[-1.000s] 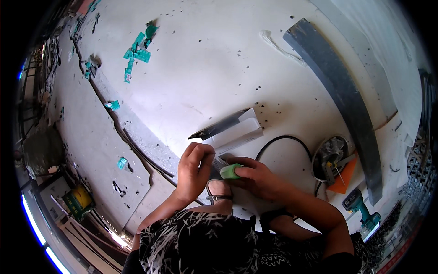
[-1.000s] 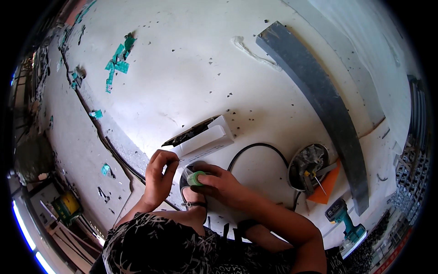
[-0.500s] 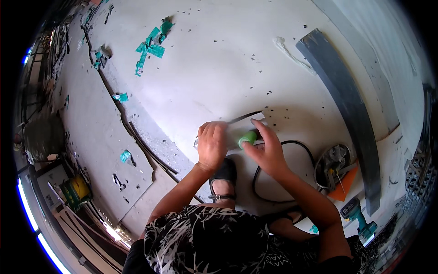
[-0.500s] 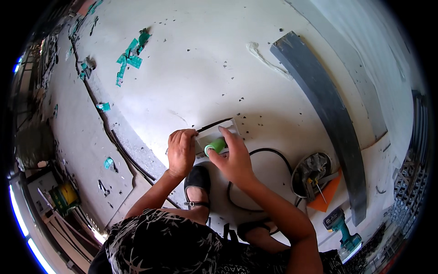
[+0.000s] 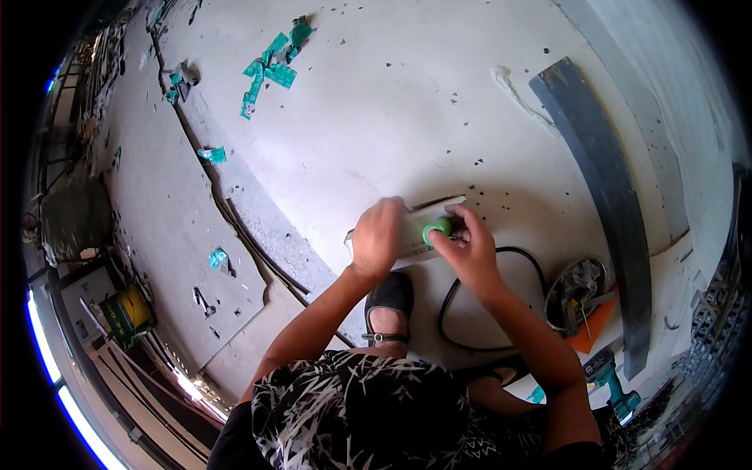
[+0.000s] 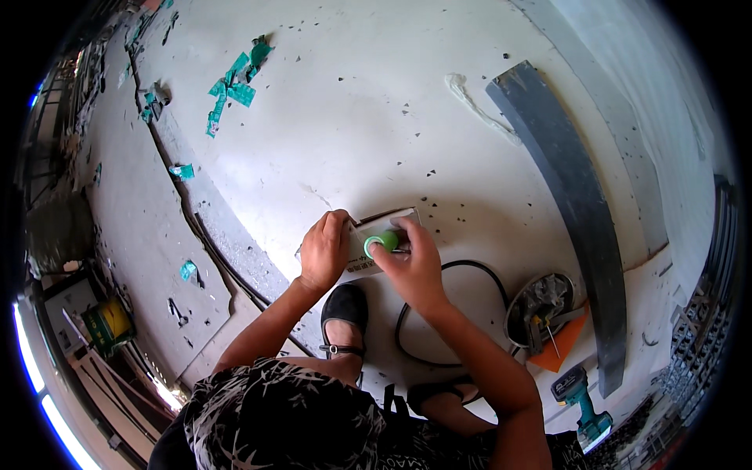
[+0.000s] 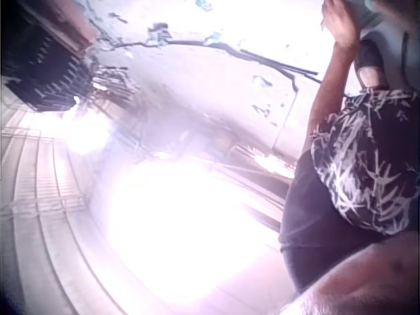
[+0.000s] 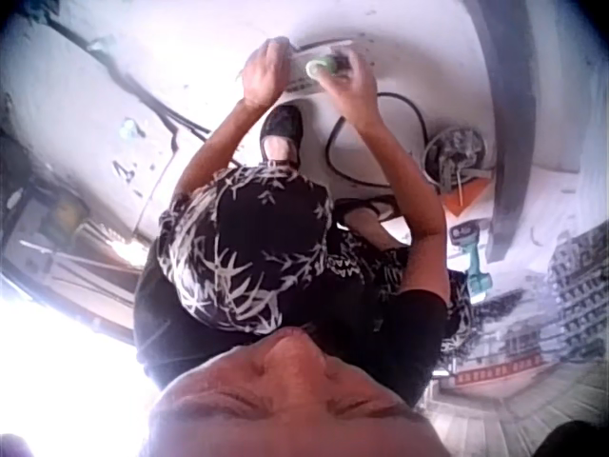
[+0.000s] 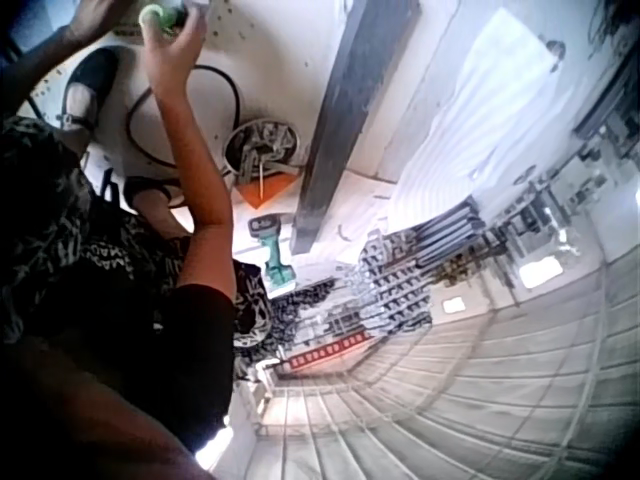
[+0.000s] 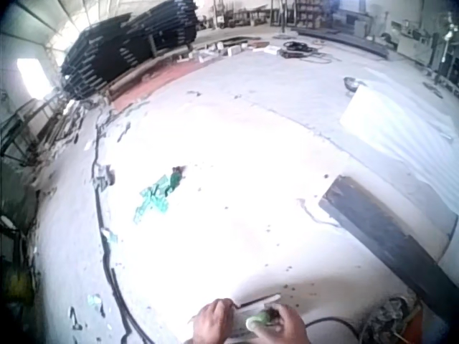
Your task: The person takes items from a box and puts them into another white box, then closes the white box.
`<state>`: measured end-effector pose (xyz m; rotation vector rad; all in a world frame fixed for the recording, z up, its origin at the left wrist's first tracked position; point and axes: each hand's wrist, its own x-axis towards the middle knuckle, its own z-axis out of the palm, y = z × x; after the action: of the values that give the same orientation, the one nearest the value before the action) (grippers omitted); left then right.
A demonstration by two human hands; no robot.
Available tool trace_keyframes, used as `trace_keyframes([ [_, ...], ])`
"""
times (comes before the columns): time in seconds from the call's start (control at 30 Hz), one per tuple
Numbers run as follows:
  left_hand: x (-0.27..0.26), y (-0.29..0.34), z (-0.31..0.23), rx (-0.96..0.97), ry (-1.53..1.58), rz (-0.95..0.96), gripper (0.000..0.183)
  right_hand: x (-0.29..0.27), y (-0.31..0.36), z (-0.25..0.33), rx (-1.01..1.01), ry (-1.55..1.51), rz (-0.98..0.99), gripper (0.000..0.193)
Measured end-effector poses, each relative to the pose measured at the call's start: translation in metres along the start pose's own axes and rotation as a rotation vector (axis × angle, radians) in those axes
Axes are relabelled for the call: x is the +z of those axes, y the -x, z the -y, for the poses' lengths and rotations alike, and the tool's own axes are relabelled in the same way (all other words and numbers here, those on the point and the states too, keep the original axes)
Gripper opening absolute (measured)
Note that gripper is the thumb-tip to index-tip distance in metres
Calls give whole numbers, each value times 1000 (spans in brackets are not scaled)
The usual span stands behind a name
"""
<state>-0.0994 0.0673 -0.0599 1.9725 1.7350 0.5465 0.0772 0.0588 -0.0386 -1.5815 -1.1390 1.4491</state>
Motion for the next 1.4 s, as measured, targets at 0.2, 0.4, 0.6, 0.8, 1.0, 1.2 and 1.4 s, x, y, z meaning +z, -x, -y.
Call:
trace_keyframes([
  [0.2, 1, -14, 4, 24, -53, -25, 15, 11, 17, 19, 556, -643, 46, 30],
  [0.4, 5, -20, 0, -57, -37, 28, 16, 15, 37, 12, 1063, -1079, -8, 39],
  [0.6, 6, -30, 13, -137, 107, 227, 17, 29, 48, -17, 1153, -1104, -191, 43],
  [0.8, 1, -33, 12, -214, 186, 318, 17, 36, 47, -26, 1082, -1119, -146, 49],
  [1.0, -8, -25, 7, -199, 107, 404, 18, 35, 53, -22, 933, -1094, -141, 44],
  [1.2, -5, -29, 19, -113, 177, 530, 19, 32, 52, -25, 937, -1101, -98, 42],
  [1.4, -9, -30, 23, -75, 387, 551, 16, 34, 52, -16, 944, -994, -44, 45],
])
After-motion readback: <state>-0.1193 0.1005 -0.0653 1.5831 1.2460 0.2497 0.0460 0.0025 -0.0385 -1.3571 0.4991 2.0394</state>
